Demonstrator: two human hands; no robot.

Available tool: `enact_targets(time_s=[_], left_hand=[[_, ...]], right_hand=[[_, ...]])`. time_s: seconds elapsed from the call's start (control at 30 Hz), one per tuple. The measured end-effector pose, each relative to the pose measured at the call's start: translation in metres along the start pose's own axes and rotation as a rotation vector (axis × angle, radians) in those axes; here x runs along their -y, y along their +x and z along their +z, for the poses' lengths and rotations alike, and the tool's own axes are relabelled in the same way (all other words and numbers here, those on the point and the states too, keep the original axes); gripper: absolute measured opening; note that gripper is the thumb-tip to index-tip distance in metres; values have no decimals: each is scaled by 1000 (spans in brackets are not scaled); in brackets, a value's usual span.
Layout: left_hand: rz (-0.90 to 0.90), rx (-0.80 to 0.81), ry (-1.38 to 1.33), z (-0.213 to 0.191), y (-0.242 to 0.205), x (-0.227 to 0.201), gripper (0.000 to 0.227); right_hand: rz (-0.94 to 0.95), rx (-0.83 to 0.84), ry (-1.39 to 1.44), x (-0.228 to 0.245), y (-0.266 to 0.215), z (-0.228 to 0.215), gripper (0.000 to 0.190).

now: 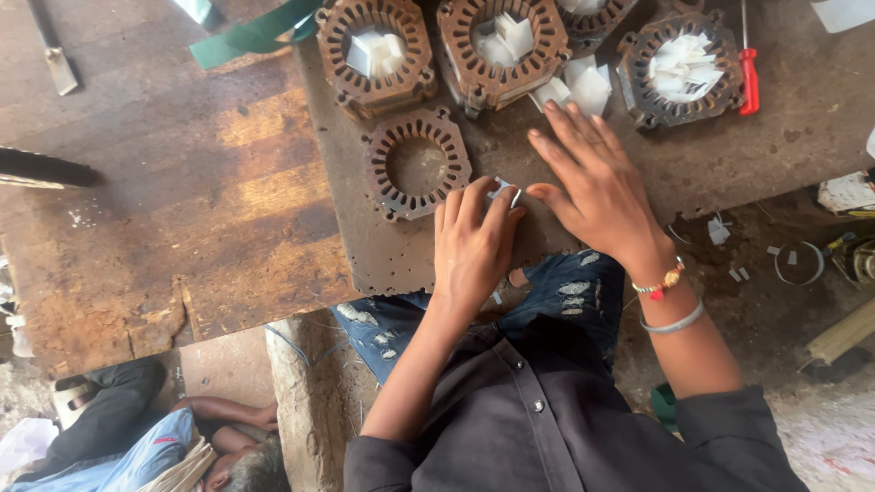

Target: The person folds small white paper strips and inserts them into the slots of a circular metal stator core. They repeat this process for multiple slots, then use a red-handled screwdriver to press the paper strips down into the slots.

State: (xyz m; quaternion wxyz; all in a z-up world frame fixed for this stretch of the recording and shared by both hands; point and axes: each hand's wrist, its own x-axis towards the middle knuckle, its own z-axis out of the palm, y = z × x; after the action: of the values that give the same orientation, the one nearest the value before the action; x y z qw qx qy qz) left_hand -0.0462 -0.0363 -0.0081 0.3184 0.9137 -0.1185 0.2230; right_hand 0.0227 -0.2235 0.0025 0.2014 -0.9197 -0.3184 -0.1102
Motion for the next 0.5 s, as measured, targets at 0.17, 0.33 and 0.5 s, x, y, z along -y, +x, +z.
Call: enact_targets(time_s=[0.17,0.33,0.5], left_hand=[[-1,46,137,0,-8,0,30],[7,108,234,1,-24,-3,35],[42,139,224,-2,-37,0,42]], right_hand=[[121,-349,98,5,-33,6,36],[349,-975,348,-74,-63,12,30],[328,-657,-58,-182,-55,-20,17]])
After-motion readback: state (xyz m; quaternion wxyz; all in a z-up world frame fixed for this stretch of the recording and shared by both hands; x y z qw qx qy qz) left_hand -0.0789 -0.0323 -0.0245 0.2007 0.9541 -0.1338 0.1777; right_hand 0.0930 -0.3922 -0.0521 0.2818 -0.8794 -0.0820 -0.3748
